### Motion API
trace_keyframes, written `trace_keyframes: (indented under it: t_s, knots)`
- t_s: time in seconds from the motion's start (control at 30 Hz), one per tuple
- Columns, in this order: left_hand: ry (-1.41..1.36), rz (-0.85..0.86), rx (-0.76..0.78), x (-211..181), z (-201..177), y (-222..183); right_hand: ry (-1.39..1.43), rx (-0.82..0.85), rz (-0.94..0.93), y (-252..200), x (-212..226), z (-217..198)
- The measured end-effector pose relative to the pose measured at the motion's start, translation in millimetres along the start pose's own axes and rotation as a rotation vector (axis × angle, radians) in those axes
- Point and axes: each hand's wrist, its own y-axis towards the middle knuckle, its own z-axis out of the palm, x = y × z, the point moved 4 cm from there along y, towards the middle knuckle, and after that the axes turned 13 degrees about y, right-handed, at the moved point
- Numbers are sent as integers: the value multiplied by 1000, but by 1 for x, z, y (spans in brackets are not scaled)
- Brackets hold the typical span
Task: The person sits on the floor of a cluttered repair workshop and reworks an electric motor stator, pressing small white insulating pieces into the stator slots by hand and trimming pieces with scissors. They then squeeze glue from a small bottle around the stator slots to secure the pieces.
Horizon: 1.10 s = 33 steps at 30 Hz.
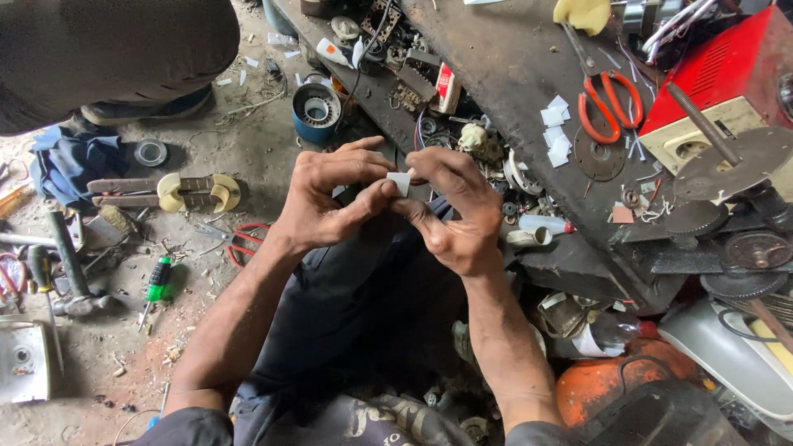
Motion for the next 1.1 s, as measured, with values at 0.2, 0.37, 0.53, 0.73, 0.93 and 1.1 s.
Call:
trace_keyframes:
  t_s: [0.2, 0.37, 0.53, 0.73, 0.93, 1.1]
  knots:
    - [-12, -8, 0, 4, -2, 1, 46, 97, 40, 9, 0, -3]
    - [-18, -13, 4, 4, -4, 1, -26, 108, 24, 3, 0, 0]
    - [5, -129, -11, 2, -13, 1, -69, 135, 104, -8, 14, 10]
    - [31, -176, -54, 4, -18, -3, -54, 223, 187, -51, -3, 30]
    - [57, -152, -73, -3, -17, -3, -130, 261, 137, -61, -18, 28]
    - [76, -152, -134, -9, -11, -7, -74, 61, 185, -62, -18, 36]
